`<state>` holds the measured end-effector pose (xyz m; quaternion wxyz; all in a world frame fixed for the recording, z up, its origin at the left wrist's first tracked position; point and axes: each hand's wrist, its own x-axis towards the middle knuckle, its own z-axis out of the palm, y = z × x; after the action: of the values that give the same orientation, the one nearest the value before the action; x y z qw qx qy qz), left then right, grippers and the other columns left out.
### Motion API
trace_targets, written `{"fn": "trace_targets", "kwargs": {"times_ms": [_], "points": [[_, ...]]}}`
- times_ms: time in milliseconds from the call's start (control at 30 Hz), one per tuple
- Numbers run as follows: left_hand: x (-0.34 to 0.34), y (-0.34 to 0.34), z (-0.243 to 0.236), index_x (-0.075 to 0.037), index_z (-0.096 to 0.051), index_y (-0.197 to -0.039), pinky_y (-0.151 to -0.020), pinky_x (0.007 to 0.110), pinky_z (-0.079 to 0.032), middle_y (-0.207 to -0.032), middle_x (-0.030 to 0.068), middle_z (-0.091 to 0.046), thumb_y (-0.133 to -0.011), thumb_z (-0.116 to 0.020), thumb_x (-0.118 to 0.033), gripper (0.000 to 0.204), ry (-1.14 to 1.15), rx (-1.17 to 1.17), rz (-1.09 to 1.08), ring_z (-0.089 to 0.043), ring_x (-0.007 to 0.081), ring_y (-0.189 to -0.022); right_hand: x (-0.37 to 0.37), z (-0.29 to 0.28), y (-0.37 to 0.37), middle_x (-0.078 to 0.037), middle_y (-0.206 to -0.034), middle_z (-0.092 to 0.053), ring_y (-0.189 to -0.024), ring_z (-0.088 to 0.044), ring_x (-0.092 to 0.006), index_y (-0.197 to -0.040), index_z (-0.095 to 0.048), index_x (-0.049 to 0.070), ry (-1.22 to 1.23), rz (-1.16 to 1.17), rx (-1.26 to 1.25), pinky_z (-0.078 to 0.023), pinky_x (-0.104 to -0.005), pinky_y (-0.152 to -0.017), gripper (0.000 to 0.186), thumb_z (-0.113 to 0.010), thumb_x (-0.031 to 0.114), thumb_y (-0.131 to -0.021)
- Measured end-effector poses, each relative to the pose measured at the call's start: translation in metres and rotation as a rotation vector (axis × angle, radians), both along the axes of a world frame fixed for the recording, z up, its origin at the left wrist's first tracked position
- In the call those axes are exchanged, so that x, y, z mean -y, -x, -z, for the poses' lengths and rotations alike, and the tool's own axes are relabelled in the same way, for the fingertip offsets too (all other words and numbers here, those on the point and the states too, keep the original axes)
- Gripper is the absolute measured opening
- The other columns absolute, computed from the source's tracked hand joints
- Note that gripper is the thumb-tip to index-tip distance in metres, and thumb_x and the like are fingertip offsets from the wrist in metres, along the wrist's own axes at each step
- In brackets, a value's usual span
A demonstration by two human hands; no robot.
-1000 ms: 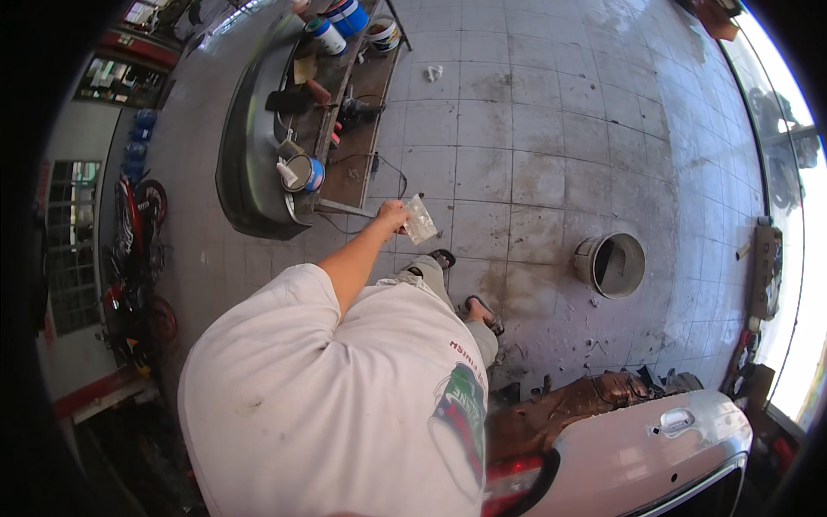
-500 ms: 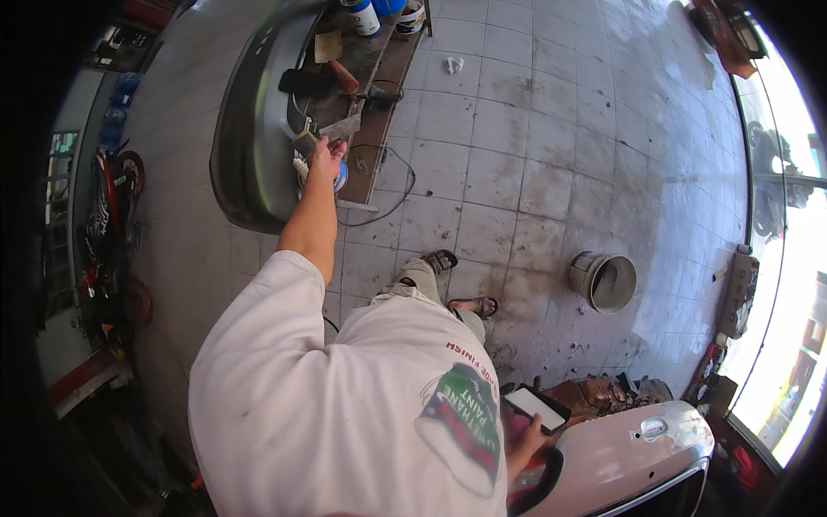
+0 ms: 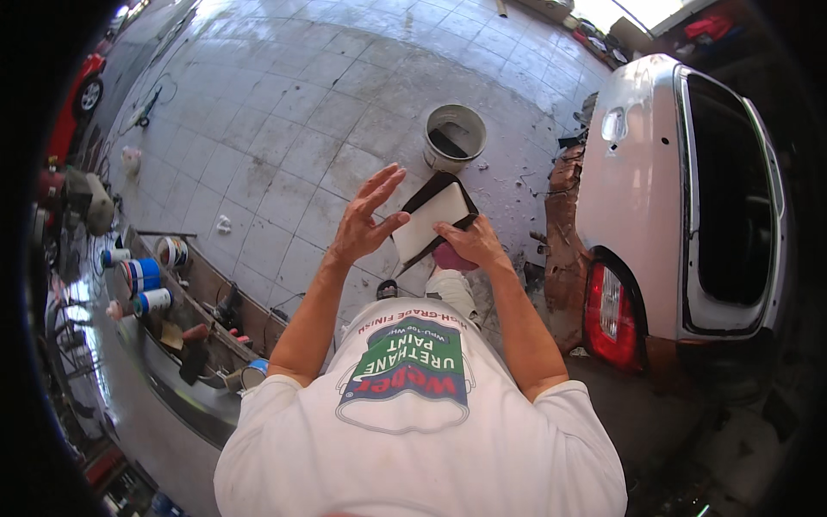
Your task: The person sands the rear trunk lid of a white car using a sanding block and a pink cloth. They repeatedly sand the surface and wipe it with the cloth, occasionally dipping the cloth into a bucket of water.
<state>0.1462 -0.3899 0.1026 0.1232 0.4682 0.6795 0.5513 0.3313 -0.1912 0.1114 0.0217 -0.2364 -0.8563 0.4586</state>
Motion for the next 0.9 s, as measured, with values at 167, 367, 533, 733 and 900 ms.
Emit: {"fn": "trace_targets", "kwargs": {"times_ms": [167, 367, 533, 733, 900], "points": [[-0.128, -0.007, -0.036, -0.015, -0.066, -0.154, -0.126, 0.056, -0.036, -0.171, 0.0210, -0.045, -0.097, -0.078, -0.055, 0.071, 0.052, -0.283, 0.369, -0.046, 0.0465, -0.154, -0.059, 0.002, -0.010, -0.016, -0.121, -0.078, -0.108, -0.075, -0.0263, -0.131, -0.073, 0.006, 0.103, 0.203, -0.189, -0.060, -0.0417, -0.091, 0.047, -0.081, 0.038, -0.098], [-0.271, -0.031, -0.021, -0.013, -0.058, -0.161, -0.131, 0.055, -0.029, -0.179, 0.0210, -0.029, -0.092, -0.074, -0.070, 0.091, 0.019, 0.230, 0.551, -0.032, 0.0403, -0.164, -0.158, -0.045, -0.026, -0.016, -0.139, -0.066, -0.126, -0.063, -0.0197, -0.164, -0.043, 0.006, 0.597, 0.428, -0.420, -0.055, -0.0365, -0.104, 0.092, -0.079, 0.059, -0.097], [-0.378, -0.050, -0.025, -0.006, -0.049, -0.166, -0.129, 0.049, -0.034, -0.176, 0.0174, -0.035, -0.105, -0.048, -0.077, 0.093, -0.041, 0.707, 0.788, -0.037, 0.0310, -0.161, -0.247, -0.046, -0.045, -0.013, -0.153, -0.060, -0.132, -0.061, -0.0189, -0.177, -0.022, 0.013, 0.399, 0.625, -0.527, -0.050, -0.0376, -0.112, 0.093, -0.067, 0.055, -0.107], [-0.468, -0.054, -0.017, 0.001, -0.056, -0.152, -0.109, 0.045, -0.060, -0.145, 0.0164, -0.069, -0.108, -0.035, -0.079, 0.094, 0.068, 1.598, 0.975, -0.071, 0.0283, -0.127, -0.336, -0.079, -0.052, -0.015, -0.115, -0.081, -0.114, -0.076, -0.0252, -0.173, -0.036, 0.025, 0.078, 0.685, -0.190, -0.053, -0.0379, -0.105, 0.080, -0.071, 0.051, -0.106], [-0.524, -0.061, -0.044, -0.001, -0.060, -0.148, -0.102, 0.045, -0.063, -0.136, 0.0167, -0.073, -0.109, -0.043, -0.074, 0.085, 0.111, 1.635, 0.859, -0.076, 0.0291, -0.117, -0.385, -0.090, -0.052, -0.023, -0.132, -0.076, -0.126, -0.072, -0.0421, -0.172, -0.038, 0.022, -0.044, 0.707, -0.173, -0.055, -0.0482, -0.109, 0.085, -0.072, 0.055, -0.102]]}}
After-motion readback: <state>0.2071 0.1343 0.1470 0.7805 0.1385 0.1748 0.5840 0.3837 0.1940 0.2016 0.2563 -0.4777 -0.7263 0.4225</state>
